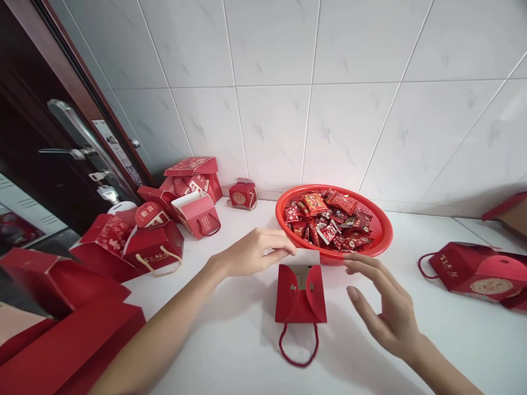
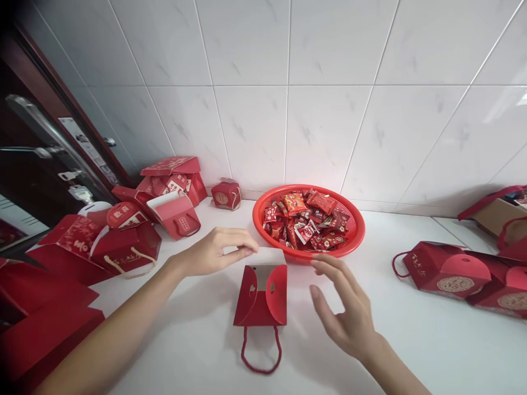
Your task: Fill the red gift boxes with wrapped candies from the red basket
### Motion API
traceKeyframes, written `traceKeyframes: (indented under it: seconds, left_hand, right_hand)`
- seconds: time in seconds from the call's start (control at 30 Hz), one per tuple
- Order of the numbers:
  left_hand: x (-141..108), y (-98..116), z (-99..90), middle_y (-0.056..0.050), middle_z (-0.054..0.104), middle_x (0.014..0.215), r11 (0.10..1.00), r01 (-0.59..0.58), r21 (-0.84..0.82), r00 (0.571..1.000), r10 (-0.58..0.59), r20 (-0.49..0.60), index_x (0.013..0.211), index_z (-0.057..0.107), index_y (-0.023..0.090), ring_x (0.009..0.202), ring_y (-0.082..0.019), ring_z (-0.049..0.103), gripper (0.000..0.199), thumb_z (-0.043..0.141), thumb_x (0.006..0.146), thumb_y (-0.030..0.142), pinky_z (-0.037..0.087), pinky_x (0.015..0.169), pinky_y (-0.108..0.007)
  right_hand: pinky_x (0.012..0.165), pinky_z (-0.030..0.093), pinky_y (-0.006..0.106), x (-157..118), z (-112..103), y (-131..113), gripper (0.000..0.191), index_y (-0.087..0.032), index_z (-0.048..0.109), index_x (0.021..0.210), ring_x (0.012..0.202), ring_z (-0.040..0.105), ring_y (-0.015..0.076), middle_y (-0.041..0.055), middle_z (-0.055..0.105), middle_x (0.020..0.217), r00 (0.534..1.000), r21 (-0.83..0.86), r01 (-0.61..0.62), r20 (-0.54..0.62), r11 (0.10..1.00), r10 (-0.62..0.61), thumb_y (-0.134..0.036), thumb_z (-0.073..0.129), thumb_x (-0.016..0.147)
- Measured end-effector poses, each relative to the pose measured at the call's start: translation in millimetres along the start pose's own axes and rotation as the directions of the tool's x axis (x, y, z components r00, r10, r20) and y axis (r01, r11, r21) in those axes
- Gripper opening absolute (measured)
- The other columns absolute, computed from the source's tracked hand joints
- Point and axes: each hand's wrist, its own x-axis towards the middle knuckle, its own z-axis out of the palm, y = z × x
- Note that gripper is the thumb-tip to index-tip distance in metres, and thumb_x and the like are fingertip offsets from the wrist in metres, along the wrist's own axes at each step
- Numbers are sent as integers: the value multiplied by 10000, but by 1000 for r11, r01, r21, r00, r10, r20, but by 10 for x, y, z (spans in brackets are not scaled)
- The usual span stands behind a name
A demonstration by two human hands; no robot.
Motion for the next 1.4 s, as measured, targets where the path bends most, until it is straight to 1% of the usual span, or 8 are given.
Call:
traceKeyframes:
  seconds: [0.1,0.23,0.47,0.7,0.9,1.0,1.17,1.4]
  left_hand:
    - [2,-11,80,-54,778,953,999,-51,-19,999,51,19,976,770,184,814,-143,705,229,548,1001,137,536,759,-234]
    - [-26,-72,114,-58,771,950,999,-34,26,999,34,6,1035,785,178,809,-148,703,257,538,999,117,530,746,-244]
    - [-39,-41,183,-62,738,1074,993,96,62,994,-99,39,1137,790,206,899,-159,710,316,523,991,121,537,812,-262]
    - [-32,169,248,-68,653,1224,976,180,123,967,-199,162,1134,781,268,985,-208,710,275,536,1038,350,555,884,-339]
    - [5,204,234,-85,648,1238,969,226,99,955,-241,175,897,704,187,897,-190,683,350,502,1045,432,531,796,-335]
    - [98,229,170,-78,652,1194,965,227,132,931,-255,260,881,686,178,873,-176,663,371,457,1062,406,494,776,-320]
    - [283,330,-116,-79,690,1164,969,155,194,881,-224,418,1135,693,183,1031,-207,665,314,466,1062,387,466,873,-302]
    - [242,563,-438,-63,746,1221,898,224,379,821,-384,424,1211,718,226,1086,-229,684,356,485,1042,435,464,875,-301]
  right_hand:
    - [914,613,354,138,115,-118,278,-173,620,1280,1140,707,253,170,685,1244,993,83,42,104,996,-51,-183,587,1004]
    - [907,633,421,243,270,-154,295,-172,653,1262,1150,703,292,211,644,1349,968,90,100,222,991,-118,-310,634,1002]
    - [976,612,519,169,410,-147,282,-167,670,1221,1305,628,367,240,602,1440,938,71,111,321,991,-128,-317,665,983]
    - [978,615,483,98,419,-147,318,-163,610,1261,1277,642,337,231,617,1406,948,72,66,305,995,-85,-298,668,978]
    - [951,619,488,24,494,-132,378,-170,566,1334,1255,632,338,231,586,1439,954,60,79,284,995,-93,-297,653,988]
    - [951,615,502,3,499,-123,370,-176,559,1338,1256,629,344,230,586,1432,959,46,82,270,996,-91,-310,637,1002]
    - [966,607,522,0,502,-109,328,-187,553,1326,1283,616,352,229,588,1422,958,43,97,266,994,-105,-317,599,1028]
    - [944,610,537,-21,516,-97,312,-184,551,1314,1252,632,359,241,584,1420,959,26,128,250,991,-131,-335,572,1042]
